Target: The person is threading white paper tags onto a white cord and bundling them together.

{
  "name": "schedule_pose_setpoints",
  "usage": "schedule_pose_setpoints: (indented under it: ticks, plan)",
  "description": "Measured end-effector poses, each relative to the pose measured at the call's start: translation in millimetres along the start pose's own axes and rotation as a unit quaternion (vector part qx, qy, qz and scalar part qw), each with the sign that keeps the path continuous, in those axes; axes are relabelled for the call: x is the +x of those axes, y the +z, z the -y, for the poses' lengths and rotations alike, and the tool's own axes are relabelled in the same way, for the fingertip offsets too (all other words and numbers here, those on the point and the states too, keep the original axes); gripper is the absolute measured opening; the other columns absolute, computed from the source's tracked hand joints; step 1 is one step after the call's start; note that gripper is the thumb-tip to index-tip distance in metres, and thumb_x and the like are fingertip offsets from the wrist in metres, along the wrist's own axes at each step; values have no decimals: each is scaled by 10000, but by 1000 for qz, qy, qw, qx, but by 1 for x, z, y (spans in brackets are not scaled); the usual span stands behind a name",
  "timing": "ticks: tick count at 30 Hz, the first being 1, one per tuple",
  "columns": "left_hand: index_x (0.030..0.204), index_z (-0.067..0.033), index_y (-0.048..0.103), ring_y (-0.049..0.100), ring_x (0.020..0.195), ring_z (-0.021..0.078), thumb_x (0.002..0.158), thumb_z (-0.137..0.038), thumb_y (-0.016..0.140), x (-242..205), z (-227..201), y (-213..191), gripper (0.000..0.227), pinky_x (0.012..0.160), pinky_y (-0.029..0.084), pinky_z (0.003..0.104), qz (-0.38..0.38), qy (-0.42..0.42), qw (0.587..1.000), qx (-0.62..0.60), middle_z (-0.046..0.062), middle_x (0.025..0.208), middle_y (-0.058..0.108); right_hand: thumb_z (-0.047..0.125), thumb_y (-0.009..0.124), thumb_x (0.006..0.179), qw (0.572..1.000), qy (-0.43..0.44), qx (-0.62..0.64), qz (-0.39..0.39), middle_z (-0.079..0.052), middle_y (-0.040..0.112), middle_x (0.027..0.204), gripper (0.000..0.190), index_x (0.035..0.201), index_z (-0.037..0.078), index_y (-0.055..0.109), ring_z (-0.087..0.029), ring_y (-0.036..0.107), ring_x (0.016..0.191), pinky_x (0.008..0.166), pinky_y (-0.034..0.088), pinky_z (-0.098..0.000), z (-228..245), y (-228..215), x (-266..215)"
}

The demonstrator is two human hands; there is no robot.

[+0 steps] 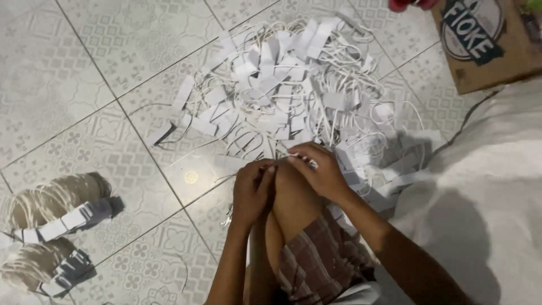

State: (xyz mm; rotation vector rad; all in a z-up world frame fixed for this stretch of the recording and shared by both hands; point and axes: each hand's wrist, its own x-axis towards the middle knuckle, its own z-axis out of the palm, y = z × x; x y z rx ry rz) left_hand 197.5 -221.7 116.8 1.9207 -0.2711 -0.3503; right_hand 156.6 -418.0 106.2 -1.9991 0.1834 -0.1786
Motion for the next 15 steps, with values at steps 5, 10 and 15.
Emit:
schedule_pose_setpoints:
  ticks: [5, 10, 15]
  plan:
    - [1303, -207, 685, 682, 1119, 333, 1013, -332, 620, 61, 11, 79, 322, 934, 536, 486, 67, 65, 984, 153, 105, 1181, 712, 178, 696, 1007, 972, 179, 67, -134, -176, 680, 1208, 319, 1303, 77, 633, -280, 701, 1001, 810, 566, -407, -66, -33, -30]
    - [1586, -136, 392, 603, 1276, 421, 956, -685, 593, 125, 29, 149, 859, 1063, 477, 559, 129, -121, 983, -52, 238, 1408, 575, 242, 720, 990, 969, 221, 82, -78, -272, 530, 1424, 594, 1486, 8, 490, -400, 613, 1269, 1016, 492, -509, -63, -37, -20]
    - [1181, -136, 668, 431, 1402, 399, 891, -345, 771, 134, 2, 161, 372, 1108, 468, 537, -74, -151, 986, 1, 163, 1542, 283, 105, 595, 1008, 979, 176, 71, -72, -218, 636, 1208, 225, 1190, -1, 675, -415, 607, 1225, 994, 502, -528, -68, -32, -8]
